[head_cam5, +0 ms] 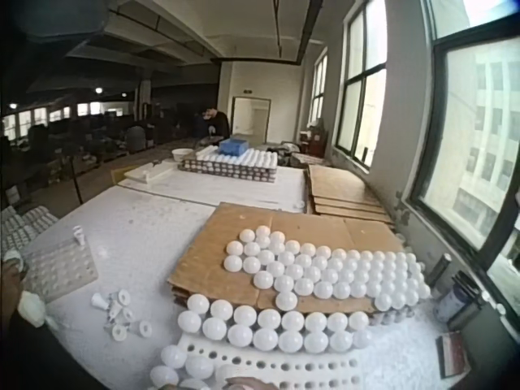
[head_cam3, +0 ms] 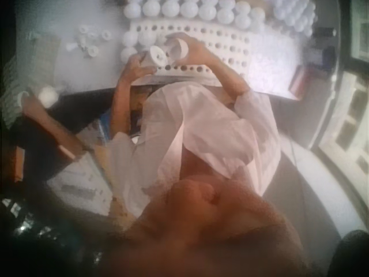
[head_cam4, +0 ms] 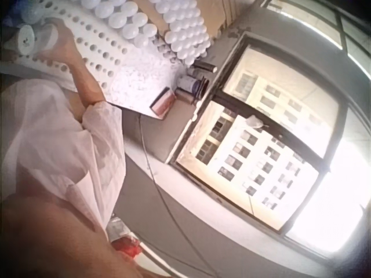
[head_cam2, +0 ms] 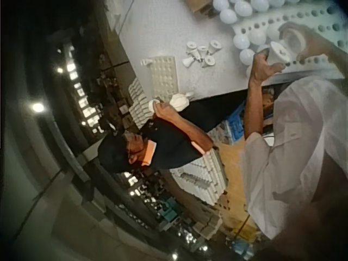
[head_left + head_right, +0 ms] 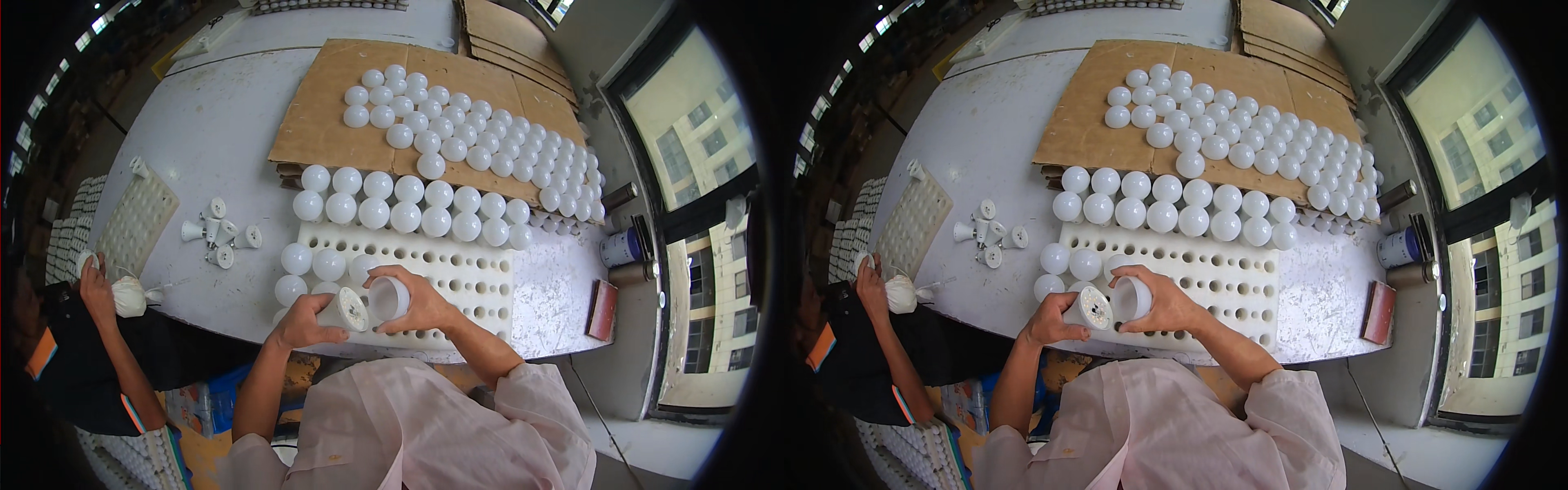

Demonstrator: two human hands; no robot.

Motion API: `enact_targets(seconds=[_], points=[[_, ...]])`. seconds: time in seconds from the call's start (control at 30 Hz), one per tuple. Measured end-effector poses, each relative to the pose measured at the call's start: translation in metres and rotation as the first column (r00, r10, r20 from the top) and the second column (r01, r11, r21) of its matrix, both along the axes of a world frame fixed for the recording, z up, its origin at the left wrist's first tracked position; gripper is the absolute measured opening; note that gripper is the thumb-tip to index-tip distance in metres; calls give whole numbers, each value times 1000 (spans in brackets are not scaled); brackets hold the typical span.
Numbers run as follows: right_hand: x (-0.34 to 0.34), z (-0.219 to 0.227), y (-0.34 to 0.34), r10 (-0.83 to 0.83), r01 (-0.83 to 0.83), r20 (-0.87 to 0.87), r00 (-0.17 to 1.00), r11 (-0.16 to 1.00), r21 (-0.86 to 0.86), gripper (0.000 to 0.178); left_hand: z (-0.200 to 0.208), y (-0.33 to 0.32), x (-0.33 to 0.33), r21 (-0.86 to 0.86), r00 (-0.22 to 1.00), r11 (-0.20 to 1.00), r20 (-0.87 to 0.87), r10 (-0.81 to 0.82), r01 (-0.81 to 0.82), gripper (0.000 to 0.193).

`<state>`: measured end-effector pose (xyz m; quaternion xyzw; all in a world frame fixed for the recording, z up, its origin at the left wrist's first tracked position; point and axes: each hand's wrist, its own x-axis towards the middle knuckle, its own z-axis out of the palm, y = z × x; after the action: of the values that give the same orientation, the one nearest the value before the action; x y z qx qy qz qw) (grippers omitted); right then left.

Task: The person assembles light bulbs by pressing translucent covers onto bulb bases by hand and placing them into a foam tray. The person also transfers covers from cardboard sheets onto the foam tray.

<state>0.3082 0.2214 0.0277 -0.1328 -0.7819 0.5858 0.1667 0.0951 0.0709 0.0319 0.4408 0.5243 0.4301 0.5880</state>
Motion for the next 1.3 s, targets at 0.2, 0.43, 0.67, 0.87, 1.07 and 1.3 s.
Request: enact_targets(seconds=[0.2,0.43,0.67,0.87,1.07,1.3], points=[[1,12,-8,60,-66,51,997,991,113,86,1,-3,5,-30,998,999,-45,-44,43,51],[-9,16,-16,148,-197,226,963,957,211,87,-5,-11,4,-39,985,999,-167,-43,37,52],[-21,19,-27,202,-284,327,923,931,228,89,-3,-16,5,-33,960,999,-278,-39,31,50],[-26,23,-38,226,-282,306,925,947,153,80,-5,-19,6,-35,953,999,-300,-37,28,47],[-29,-5,-51,134,-45,-280,951,952,302,63,-4,-16,19,55,999,998,-37,18,-16,40],[-27,-11,-47,140,-68,-300,943,968,240,48,-5,-14,20,-101,998,994,-49,-50,45,39]])
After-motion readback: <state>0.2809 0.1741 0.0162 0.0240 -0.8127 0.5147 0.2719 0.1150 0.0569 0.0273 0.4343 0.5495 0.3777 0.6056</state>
